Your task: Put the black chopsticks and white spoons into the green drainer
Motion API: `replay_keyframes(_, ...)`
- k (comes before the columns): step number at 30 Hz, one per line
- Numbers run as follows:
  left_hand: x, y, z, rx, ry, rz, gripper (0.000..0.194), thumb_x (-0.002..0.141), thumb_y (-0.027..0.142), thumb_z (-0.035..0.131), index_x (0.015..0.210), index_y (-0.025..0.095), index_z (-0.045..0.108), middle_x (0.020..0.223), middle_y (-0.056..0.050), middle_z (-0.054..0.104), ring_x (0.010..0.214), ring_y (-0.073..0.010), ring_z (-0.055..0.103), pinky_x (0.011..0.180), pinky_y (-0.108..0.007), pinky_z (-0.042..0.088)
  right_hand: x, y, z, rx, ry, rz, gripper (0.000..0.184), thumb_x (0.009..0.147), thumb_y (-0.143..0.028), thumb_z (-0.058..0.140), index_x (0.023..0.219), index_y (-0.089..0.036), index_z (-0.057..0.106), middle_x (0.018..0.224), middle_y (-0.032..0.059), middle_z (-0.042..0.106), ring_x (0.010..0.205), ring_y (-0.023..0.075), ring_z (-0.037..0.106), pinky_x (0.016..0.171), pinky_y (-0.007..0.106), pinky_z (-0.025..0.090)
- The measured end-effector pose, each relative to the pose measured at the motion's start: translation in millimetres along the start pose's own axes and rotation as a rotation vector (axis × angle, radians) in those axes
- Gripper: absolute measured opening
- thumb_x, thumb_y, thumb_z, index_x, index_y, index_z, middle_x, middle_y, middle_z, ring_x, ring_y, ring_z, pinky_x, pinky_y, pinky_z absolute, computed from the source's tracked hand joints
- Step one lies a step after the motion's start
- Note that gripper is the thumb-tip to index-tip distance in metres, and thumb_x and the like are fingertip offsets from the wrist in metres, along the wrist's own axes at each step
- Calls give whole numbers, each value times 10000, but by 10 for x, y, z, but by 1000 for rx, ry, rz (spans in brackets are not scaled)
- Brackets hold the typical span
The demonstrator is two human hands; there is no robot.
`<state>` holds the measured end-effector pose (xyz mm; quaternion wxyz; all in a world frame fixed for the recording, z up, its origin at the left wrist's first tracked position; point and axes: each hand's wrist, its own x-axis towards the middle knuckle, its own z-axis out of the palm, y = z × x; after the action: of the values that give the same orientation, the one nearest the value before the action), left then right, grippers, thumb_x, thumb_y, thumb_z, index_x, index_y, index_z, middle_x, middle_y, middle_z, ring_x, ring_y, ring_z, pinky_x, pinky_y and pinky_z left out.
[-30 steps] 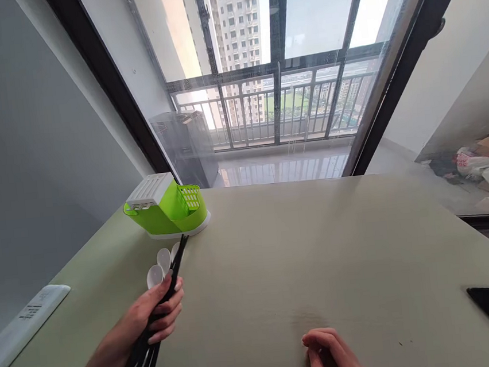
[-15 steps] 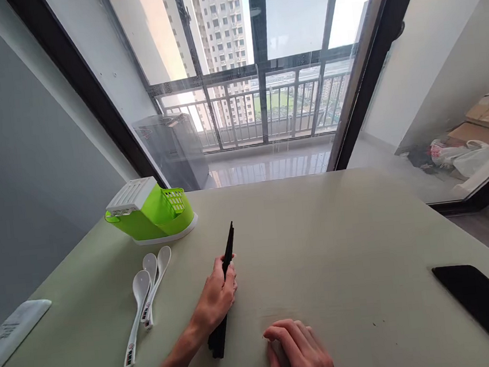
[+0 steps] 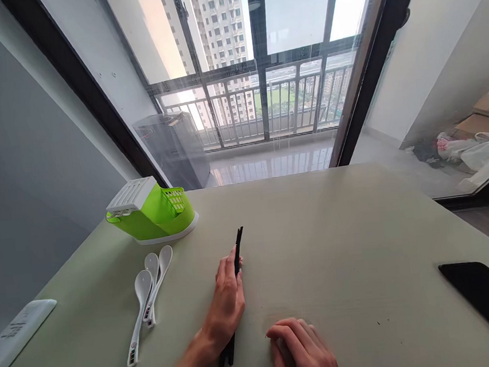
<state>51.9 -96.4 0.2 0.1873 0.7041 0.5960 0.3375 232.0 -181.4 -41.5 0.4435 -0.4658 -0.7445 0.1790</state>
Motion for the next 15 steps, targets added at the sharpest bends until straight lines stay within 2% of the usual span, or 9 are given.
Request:
replay_keyframes(4, -30, -108, 34, 77, -33, 94, 752, 880, -4, 371, 1602, 155, 231, 1558, -183, 399, 1469, -277, 363, 1226, -512, 311, -8, 11, -1, -1, 9, -4, 144, 998, -252, 495, 1023, -271, 636, 914, 36, 695, 801, 192, 673, 725, 287, 539)
replay_keyframes(9, -22, -215, 122, 198, -57, 80, 837, 798, -46, 368, 1607, 61, 184, 1650, -208, 280, 1563, -295, 166, 1263, -530, 242, -20, 34, 4, 16, 1, -5, 121, 990, -256, 517, 1024, -272, 632, 915, 29, 696, 800, 186, 674, 737, 286, 541)
replay_keyframes(12, -21, -232, 175, 244, -53, 75, 818, 816, -21, 393, 1603, 57, 187, 1666, -212, 239, 1565, -308, 109, 1258, -550, 241, -22, 38, 6, 22, 5, -1, 122, 991, -272, 515, 1017, -268, 635, 916, 36, 695, 811, 190, 677, 735, 285, 546)
replay_keyframes(15, -21, -192, 138, 247, -57, 69, 712, 922, 76, 394, 1604, 89, 190, 1668, -210, 232, 1561, -310, 127, 1241, -569, 271, -19, 32, 1, 23, 20, 4, 130, 995, -285, 509, 1010, -267, 637, 906, 38, 694, 811, 193, 680, 732, 285, 551)
